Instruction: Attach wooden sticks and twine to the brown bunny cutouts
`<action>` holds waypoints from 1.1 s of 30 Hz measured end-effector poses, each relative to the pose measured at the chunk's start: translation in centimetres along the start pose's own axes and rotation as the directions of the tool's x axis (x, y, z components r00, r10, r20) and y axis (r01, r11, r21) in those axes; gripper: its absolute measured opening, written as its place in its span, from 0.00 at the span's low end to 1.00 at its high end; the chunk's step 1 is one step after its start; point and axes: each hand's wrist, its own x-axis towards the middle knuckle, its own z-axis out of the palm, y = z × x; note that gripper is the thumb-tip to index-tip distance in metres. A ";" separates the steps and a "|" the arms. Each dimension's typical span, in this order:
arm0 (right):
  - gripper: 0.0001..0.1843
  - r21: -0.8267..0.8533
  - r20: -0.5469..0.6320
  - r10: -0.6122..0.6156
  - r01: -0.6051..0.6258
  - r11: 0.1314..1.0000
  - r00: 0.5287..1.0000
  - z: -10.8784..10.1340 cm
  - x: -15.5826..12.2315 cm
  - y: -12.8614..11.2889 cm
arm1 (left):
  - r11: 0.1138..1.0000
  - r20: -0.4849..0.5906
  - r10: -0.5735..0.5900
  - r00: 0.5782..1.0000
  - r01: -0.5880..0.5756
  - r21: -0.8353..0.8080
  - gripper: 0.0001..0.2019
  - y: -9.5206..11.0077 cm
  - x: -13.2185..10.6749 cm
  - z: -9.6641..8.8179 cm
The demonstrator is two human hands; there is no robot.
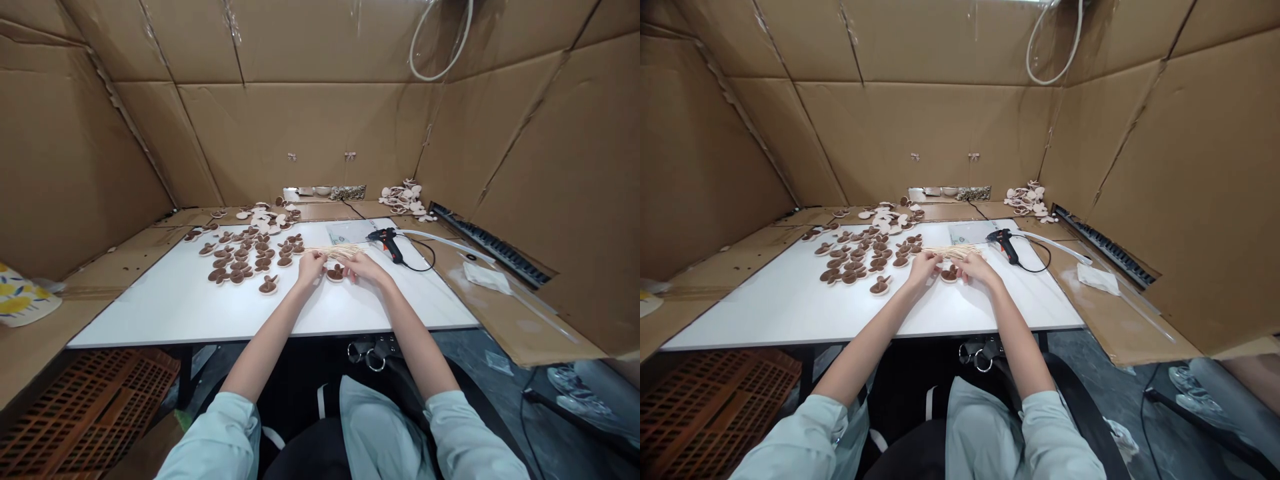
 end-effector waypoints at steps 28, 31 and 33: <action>0.17 0.044 -0.779 0.367 -0.539 0.841 0.509 -3.4 0.2 2.9 | 0.402 0.579 0.408 0.706 -0.708 0.581 0.12 0.3 -5.1 -0.3; 0.20 0.078 -0.824 0.309 -0.446 0.892 0.474 -3.6 0.1 2.0 | 0.326 0.597 0.419 0.684 -0.727 0.605 0.12 0.6 -5.0 0.4; 0.21 0.080 -0.816 0.287 -0.394 0.915 0.501 -3.6 -0.1 1.5 | 0.321 0.602 0.399 0.691 -0.721 0.615 0.12 0.5 -5.1 0.4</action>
